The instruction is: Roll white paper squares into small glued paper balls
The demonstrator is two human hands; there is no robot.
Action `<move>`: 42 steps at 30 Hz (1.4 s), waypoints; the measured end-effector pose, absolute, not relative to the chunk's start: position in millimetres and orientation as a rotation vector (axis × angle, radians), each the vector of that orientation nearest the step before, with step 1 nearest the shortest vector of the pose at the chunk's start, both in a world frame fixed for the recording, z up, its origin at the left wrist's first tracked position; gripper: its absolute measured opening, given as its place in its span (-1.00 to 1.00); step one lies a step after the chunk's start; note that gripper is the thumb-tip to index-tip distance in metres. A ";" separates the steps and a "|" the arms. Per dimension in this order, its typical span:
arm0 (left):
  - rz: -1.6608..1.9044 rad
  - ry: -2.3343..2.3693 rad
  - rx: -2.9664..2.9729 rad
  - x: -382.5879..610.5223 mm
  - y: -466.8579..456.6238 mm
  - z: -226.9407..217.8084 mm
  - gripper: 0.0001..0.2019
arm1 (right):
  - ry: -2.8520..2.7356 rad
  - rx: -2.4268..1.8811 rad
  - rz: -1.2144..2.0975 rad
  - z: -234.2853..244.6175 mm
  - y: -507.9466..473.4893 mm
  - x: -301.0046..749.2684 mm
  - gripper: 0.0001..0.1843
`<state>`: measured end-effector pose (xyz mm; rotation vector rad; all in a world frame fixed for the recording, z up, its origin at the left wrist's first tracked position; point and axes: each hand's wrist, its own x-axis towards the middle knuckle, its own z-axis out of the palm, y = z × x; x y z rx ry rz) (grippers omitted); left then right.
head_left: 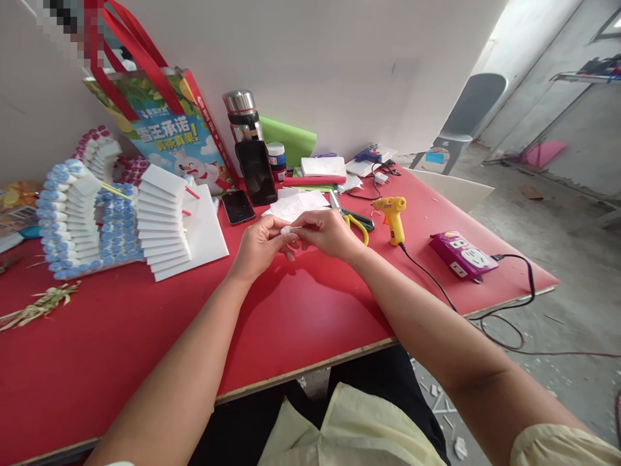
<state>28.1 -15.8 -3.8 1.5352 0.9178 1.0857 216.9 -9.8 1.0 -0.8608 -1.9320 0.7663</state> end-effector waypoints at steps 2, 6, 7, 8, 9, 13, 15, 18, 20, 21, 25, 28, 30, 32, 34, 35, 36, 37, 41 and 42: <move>1.096 0.921 1.552 28.1 -16.9 -4.0 -0.59 | -1.916 -0.855 0.825 2.8 -10.9 217.7 -0.82; 1.058 0.949 1.625 26.3 -17.9 -5.0 -0.62 | -1.974 -0.892 0.795 4.4 -11.8 219.1 -0.83; 1.056 0.961 1.647 25.8 -17.7 -5.9 -0.63 | -2.002 -0.901 0.756 3.7 -11.5 219.2 -0.82; 1.059 0.976 1.671 25.6 -17.4 -7.0 -0.64 | -2.027 -0.906 0.716 2.5 -10.9 219.0 -0.82; 1.070 0.994 1.697 25.5 -16.9 -8.2 -0.64 | -2.044 -0.910 0.687 0.8 -10.2 218.5 -0.82; 1.094 1.051 1.763 27.3 -14.3 -12.8 -0.66 | -2.004 -0.984 0.693 -6.9 -6.7 214.8 -0.81; 1.059 1.053 1.765 28.3 -13.4 -13.7 -0.66 | -1.977 -1.032 0.707 -8.7 -5.3 213.8 -0.83; 0.986 1.007 1.736 29.1 -12.7 -13.7 -0.64 | -1.953 -1.080 0.713 -8.2 -3.7 214.7 -0.84; 0.960 0.972 1.699 28.9 -12.1 -13.9 -0.59 | -1.937 -1.106 0.739 -7.5 -2.8 215.9 -0.85; 0.952 0.960 1.690 28.7 -11.7 -14.1 -0.58 | -1.929 -1.119 0.761 -7.3 -2.3 216.4 -0.85; 0.936 0.956 1.696 28.4 -10.0 -15.4 -0.60 | -1.853 -1.147 0.920 -6.7 0.0 218.2 -0.84; 0.951 0.940 1.597 30.0 -9.8 -14.7 -0.63 | -1.729 -1.143 1.092 -3.3 1.7 221.1 -0.79; 0.972 0.913 1.499 31.2 -10.0 -13.6 -0.66 | -1.586 -1.128 1.230 0.6 2.1 223.1 -0.77; 0.998 0.884 1.404 31.8 -10.0 -12.7 -0.68 | -1.452 -1.108 1.344 4.4 1.5 224.0 -0.72; 1.020 0.858 1.336 31.8 -9.8 -12.0 -0.69 | -1.395 -1.094 1.389 6.6 0.1 223.3 -0.68; 1.027 0.849 1.319 31.6 -9.8 -11.7 -0.70 | -1.396 -1.089 1.382 6.8 -0.8 222.4 -0.67; 1.030 0.843 1.312 31.4 -9.9 -11.3 -0.70 | -1.410 -1.082 1.363 6.4 -1.6 221.3 -0.69; 1.032 0.839 1.313 31.3 -10.2 -10.9 -0.71 | -1.432 -1.071 1.334 5.6 -2.2 220.0 -0.71; 1.021 0.852 1.324 33.0 -12.5 -8.6 -0.71 | -1.537 -1.051 1.197 1.0 -2.6 216.3 -0.81; 1.022 0.856 1.326 33.9 -13.0 -8.3 -0.70 | -1.555 -1.063 1.165 0.3 -2.5 215.9 -0.82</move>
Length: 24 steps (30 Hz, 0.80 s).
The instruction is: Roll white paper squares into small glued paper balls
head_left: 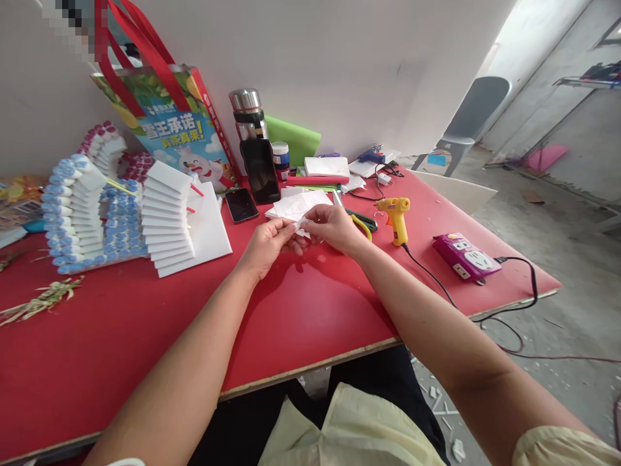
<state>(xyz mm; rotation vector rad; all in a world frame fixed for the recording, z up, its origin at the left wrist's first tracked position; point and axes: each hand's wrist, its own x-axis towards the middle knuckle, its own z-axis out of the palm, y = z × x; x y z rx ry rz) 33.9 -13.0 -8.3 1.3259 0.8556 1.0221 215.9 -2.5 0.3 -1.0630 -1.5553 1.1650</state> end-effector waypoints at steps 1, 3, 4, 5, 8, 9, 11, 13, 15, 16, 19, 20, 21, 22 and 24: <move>1.026 0.861 1.330 34.9 -13.4 -8.4 -0.70 | -1.574 -1.077 1.131 -0.1 -2.4 215.6 -0.84; 1.045 0.873 1.341 36.8 -13.8 -9.2 -0.69 | -1.623 -1.104 1.035 -0.3 -3.0 215.3 -0.85; 1.057 0.879 1.347 37.5 -13.9 -9.8 -0.68 | -1.657 -1.112 0.969 -0.2 -3.6 215.2 -0.86; 1.069 0.885 1.352 38.0 -14.0 -10.3 -0.67 | -1.695 -1.115 0.896 -0.1 -4.3 215.0 -0.87; 1.103 0.903 1.384 38.1 -14.7 -10.5 -0.64 | -1.782 -1.112 0.728 -0.4 -6.9 214.7 -0.88; 1.113 0.905 1.399 37.8 -15.0 -10.1 -0.64 | -1.793 -1.105 0.710 -0.6 -7.5 214.7 -0.88; 1.133 0.896 1.421 37.0 -15.4 -9.2 -0.63 | -1.798 -1.080 0.701 -0.7 -8.5 214.9 -0.87; 1.150 0.876 1.423 36.4 -14.9 -9.3 -0.63 | -1.790 -1.056 0.692 0.2 -9.2 215.0 -0.87; 1.176 0.868 1.431 36.0 -13.5 -10.4 -0.63 | -1.761 -1.042 0.749 2.4 -9.8 214.6 -0.86; 1.194 0.870 1.445 35.8 -12.7 -11.1 -0.64 | -1.723 -1.033 0.838 3.9 -10.0 214.3 -0.85; 1.247 0.897 1.548 34.6 -11.2 -11.9 -0.66 | -1.438 -0.992 1.285 7.7 -8.6 213.7 -0.79; 1.249 0.916 1.602 34.0 -11.3 -11.4 -0.66 | -1.314 -0.981 1.428 8.2 -7.4 213.7 -0.77; 1.245 0.935 1.660 33.3 -11.7 -10.5 -0.66 | -1.203 -0.980 1.543 8.3 -5.9 213.8 -0.75; 1.236 0.951 1.717 32.7 -12.3 -9.3 -0.67 | -1.115 -0.987 1.630 7.9 -4.4 214.0 -0.74; 1.226 0.967 1.799 31.7 -13.5 -6.9 -0.67 | -1.012 -0.992 1.743 6.6 -1.8 214.5 -0.73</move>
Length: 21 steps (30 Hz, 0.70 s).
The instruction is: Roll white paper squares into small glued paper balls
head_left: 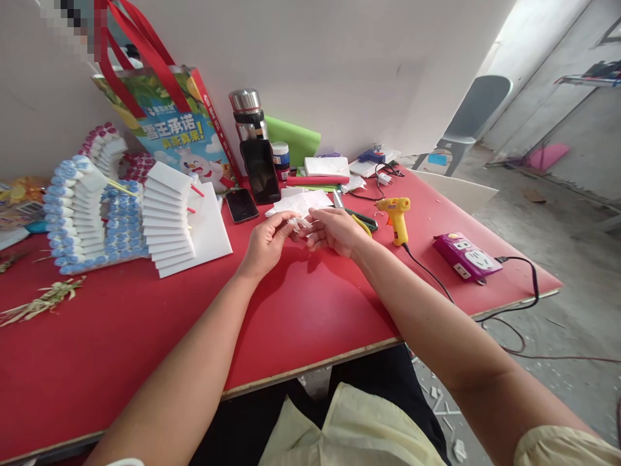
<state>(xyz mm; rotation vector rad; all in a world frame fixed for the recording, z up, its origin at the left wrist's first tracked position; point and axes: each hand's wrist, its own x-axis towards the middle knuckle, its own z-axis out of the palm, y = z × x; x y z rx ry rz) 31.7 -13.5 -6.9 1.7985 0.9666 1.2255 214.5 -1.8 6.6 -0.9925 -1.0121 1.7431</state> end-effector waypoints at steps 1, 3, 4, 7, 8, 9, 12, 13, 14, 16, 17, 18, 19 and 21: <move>1.228 0.970 1.813 31.4 -13.9 -6.0 -0.68 | -0.984 -0.979 1.779 6.0 -1.1 214.9 -0.74; 1.237 0.974 1.785 31.4 -13.8 -5.2 -0.68 | -0.963 -0.905 1.815 5.7 -1.3 216.0 -0.79; 1.234 0.963 1.736 31.6 -13.2 -5.5 -0.68 | -0.969 -0.855 1.817 6.0 -2.0 216.8 -0.83; 1.163 0.822 1.442 32.1 -10.8 -8.5 -0.72 | -1.050 -0.729 1.804 8.3 -5.5 219.5 -0.87; 1.122 0.757 1.321 31.9 -10.1 -9.6 -0.74 | -1.093 -0.697 1.807 9.3 -6.5 220.5 -0.85; 1.080 0.699 1.204 31.6 -9.7 -10.6 -0.77 | -1.138 -0.667 1.814 10.2 -7.2 221.4 -0.83; 0.987 0.583 0.945 29.2 -10.2 -11.5 -0.85 | -1.204 -0.605 1.808 11.9 -7.1 223.4 -0.79; 0.968 0.555 0.894 28.3 -10.8 -11.1 -0.87 | -1.190 -0.606 1.788 12.1 -6.4 223.9 -0.78; 0.958 0.535 0.859 27.4 -11.4 -10.5 -0.88 | -1.167 -0.619 1.760 12.1 -5.6 224.3 -0.78; 0.951 0.523 0.838 25.8 -12.5 -9.4 -0.86 | -1.133 -0.660 1.713 11.6 -4.0 224.6 -0.75; 0.951 0.530 0.847 25.3 -12.8 -9.1 -0.85 | -1.130 -0.679 1.695 11.2 -3.6 224.3 -0.74; 0.952 0.542 0.863 24.9 -12.8 -9.0 -0.85 | -1.139 -0.694 1.679 10.8 -3.4 223.7 -0.72; 0.953 0.553 0.883 24.7 -12.7 -9.1 -0.84 | -1.159 -0.704 1.659 10.5 -3.6 222.9 -0.70; 0.951 0.573 0.917 24.7 -12.1 -10.1 -0.83 | -1.228 -0.717 1.594 10.1 -5.0 220.8 -0.67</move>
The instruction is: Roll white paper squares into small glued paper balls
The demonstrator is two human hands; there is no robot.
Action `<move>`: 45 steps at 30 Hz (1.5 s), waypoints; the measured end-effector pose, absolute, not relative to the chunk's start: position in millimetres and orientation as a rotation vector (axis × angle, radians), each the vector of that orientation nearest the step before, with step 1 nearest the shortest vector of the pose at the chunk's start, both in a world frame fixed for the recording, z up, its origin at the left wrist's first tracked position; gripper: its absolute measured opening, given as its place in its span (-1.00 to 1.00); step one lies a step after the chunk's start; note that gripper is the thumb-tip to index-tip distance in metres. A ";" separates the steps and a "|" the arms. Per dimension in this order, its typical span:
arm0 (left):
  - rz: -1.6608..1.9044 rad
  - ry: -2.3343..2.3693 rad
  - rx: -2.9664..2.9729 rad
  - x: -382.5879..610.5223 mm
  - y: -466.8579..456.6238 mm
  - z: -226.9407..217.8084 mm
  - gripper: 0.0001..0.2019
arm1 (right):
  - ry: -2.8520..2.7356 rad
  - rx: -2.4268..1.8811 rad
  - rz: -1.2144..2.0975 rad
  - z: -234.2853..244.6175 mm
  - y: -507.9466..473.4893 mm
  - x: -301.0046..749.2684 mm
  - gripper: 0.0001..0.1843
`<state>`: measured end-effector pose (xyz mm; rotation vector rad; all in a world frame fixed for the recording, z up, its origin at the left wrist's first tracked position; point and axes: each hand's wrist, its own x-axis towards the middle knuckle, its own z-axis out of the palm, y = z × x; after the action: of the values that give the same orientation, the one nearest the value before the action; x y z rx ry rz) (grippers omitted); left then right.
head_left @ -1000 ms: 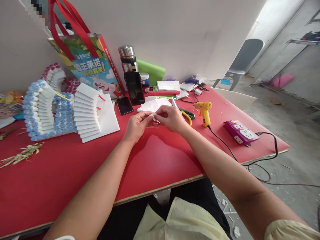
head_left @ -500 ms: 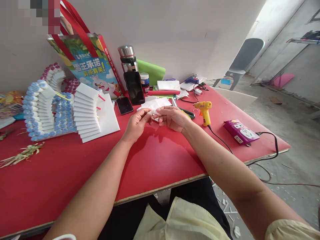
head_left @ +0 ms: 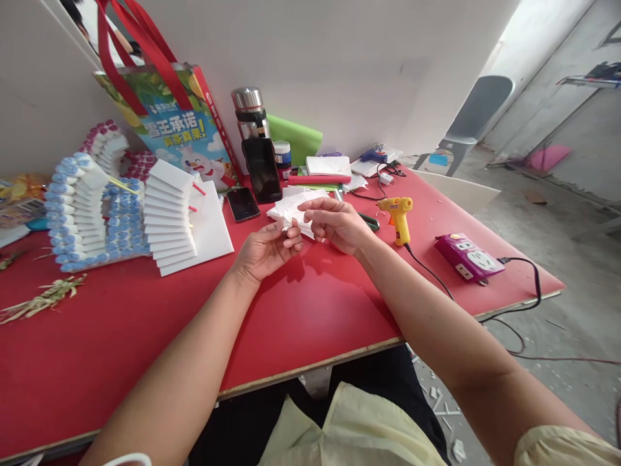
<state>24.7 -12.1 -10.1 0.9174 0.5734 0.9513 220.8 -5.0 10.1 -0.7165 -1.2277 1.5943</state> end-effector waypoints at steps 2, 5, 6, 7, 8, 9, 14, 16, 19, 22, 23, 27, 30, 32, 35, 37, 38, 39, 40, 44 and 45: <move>0.945 0.594 0.934 25.1 -11.3 -11.1 -0.83 | -1.332 -0.729 1.486 10.3 -7.2 218.7 -0.63; 0.917 0.615 0.909 25.5 -10.7 -11.5 -0.87 | -1.560 -0.746 1.261 11.0 -9.9 217.2 -0.59; 0.900 0.616 0.894 25.3 -10.7 -11.2 -0.89 | -1.647 -0.753 1.158 11.0 -10.3 217.2 -0.60; 0.883 0.616 0.879 24.9 -10.7 -10.6 -0.90 | -1.731 -0.764 1.052 10.8 -10.3 217.3 -0.63; 0.868 0.619 0.870 24.4 -10.8 -9.9 -0.91 | -1.801 -0.779 0.953 10.5 -10.0 217.6 -0.66; 0.857 0.623 0.869 23.6 -10.8 -9.2 -0.91 | -1.854 -0.798 0.870 10.1 -9.6 217.9 -0.70; 0.827 0.684 0.938 19.2 -9.9 -7.0 -0.88 | -1.957 -0.871 0.710 9.3 -8.7 219.4 -0.83; 0.822 0.710 0.965 18.1 -9.4 -7.2 -0.86 | -1.992 -0.882 0.659 10.2 -9.7 220.5 -0.84; 0.810 0.739 1.003 17.6 -8.9 -7.4 -0.85 | -2.087 -0.882 0.540 12.3 -11.6 223.0 -0.85; 0.773 0.756 1.026 17.6 -9.2 -6.3 -0.84 | -2.161 -0.860 0.434 14.3 -12.4 226.0 -0.88; 0.765 0.757 1.021 17.6 -9.4 -5.6 -0.84 | -2.167 -0.859 0.412 14.7 -12.4 226.8 -0.88; 0.750 0.752 0.962 16.9 -9.9 -3.7 -0.83 | -2.147 -0.895 0.431 13.4 -12.2 228.8 -0.89; 0.739 0.761 0.967 16.3 -9.8 -4.3 -0.82 | -2.198 -0.929 0.497 10.8 -12.3 228.8 -0.85; 0.738 0.769 0.990 16.6 -9.6 -5.3 -0.82 | -2.235 -0.941 0.478 9.5 -12.1 228.0 -0.84; 0.752 0.783 1.017 18.1 -9.2 -6.0 -0.82 | -2.233 -0.935 0.403 8.0 -10.6 225.9 -0.90; 0.766 0.790 1.023 19.3 -8.9 -5.7 -0.82 | -2.203 -0.934 0.375 7.0 -9.1 224.3 -0.92; 0.771 0.793 1.023 19.6 -8.8 -5.3 -0.82 | -2.184 -0.941 0.369 6.4 -8.5 223.6 -0.92; 0.774 0.796 1.021 19.7 -8.7 -5.0 -0.83 | -2.167 -0.953 0.367 5.8 -8.0 223.1 -0.92; 0.777 0.798 1.018 19.5 -8.5 -4.6 -0.83 | -2.154 -0.966 0.365 5.4 -7.8 223.0 -0.92; 0.767 0.801 0.983 16.5 -7.9 -4.0 -0.85 | -2.171 -0.936 0.397 4.4 -8.7 224.9 -0.88; 0.761 0.801 0.967 15.6 -7.8 -3.9 -0.85 | -2.173 -0.913 0.432 4.2 -8.9 225.7 -0.86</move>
<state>15.6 -7.8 -3.9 0.9669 0.8005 0.7608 225.7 -8.9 4.2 -0.9135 -2.1734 0.4318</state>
